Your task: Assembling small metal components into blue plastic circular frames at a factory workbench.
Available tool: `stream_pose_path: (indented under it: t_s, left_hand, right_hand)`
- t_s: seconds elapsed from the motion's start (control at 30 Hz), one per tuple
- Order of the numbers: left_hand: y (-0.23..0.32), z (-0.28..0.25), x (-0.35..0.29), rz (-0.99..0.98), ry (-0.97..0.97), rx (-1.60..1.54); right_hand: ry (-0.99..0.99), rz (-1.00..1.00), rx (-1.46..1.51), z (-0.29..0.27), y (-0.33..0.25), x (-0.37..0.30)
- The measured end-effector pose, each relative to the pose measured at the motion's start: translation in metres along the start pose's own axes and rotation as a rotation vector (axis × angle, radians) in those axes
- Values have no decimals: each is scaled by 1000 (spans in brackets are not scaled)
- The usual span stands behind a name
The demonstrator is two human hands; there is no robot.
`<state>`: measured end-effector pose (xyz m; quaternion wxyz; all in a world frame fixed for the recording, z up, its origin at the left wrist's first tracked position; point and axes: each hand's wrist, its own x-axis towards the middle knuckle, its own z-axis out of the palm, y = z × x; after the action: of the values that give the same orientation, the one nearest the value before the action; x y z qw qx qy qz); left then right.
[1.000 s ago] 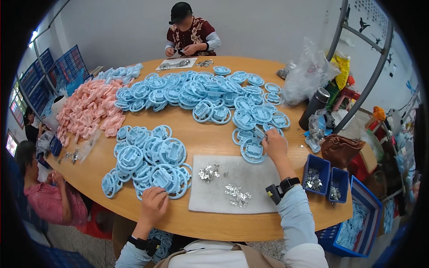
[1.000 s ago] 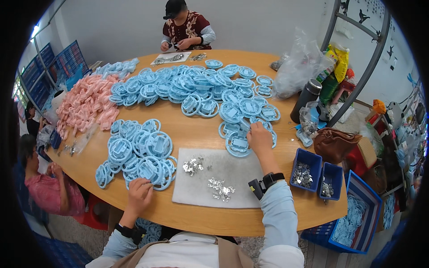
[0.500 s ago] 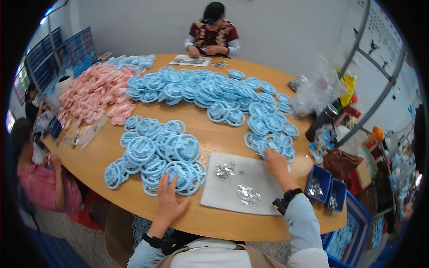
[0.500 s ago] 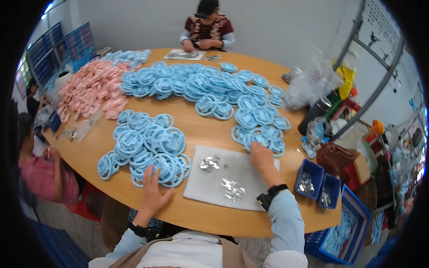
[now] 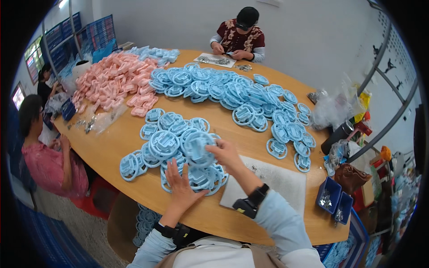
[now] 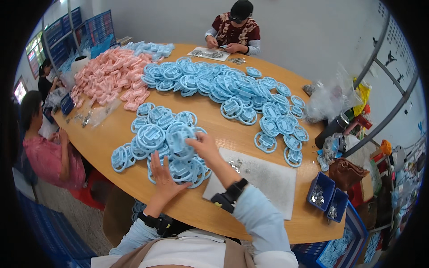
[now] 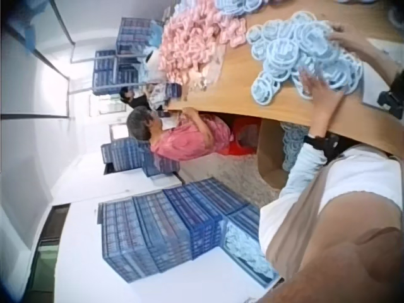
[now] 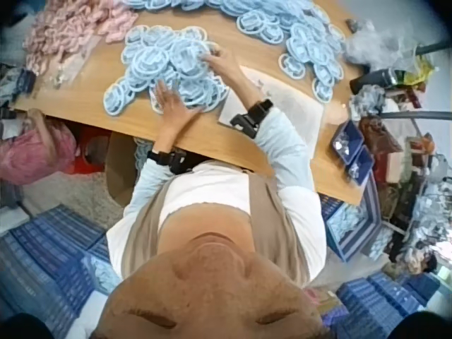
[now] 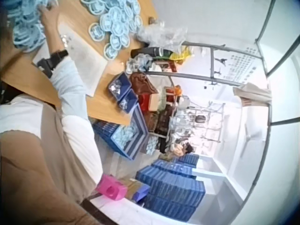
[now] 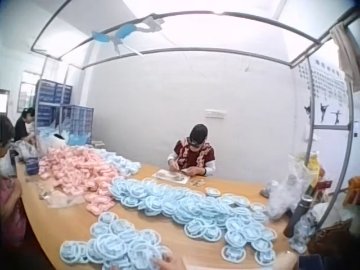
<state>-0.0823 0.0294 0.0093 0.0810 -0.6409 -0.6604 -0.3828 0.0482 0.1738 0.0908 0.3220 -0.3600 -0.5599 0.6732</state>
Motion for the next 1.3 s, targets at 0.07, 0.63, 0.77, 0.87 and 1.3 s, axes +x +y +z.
stream_pose_path:
  t_s: [0.07, 0.63, 0.77, 0.87, 1.3]
  left_hand:
    - [-8, -6, 3, -9, -36, 1]
    - [-11, -4, -2, -99, -256, 116]
    - [-11, -6, -2, -124, -252, 85]
    - [-7, -6, 0, -111, -223, 71]
    - [-12, -4, -3, -146, -121, 68]
  right_hand:
    - [-21, -96, -79, 9, 14, 14]
    - [680, -137, -1606, -227, 17, 11]
    - [607, -175, -1741, -242, 27, 37]
    - [655, -234, -1703, -258, 26, 42]
    - [170, -81, 23, -72, -36, 1]
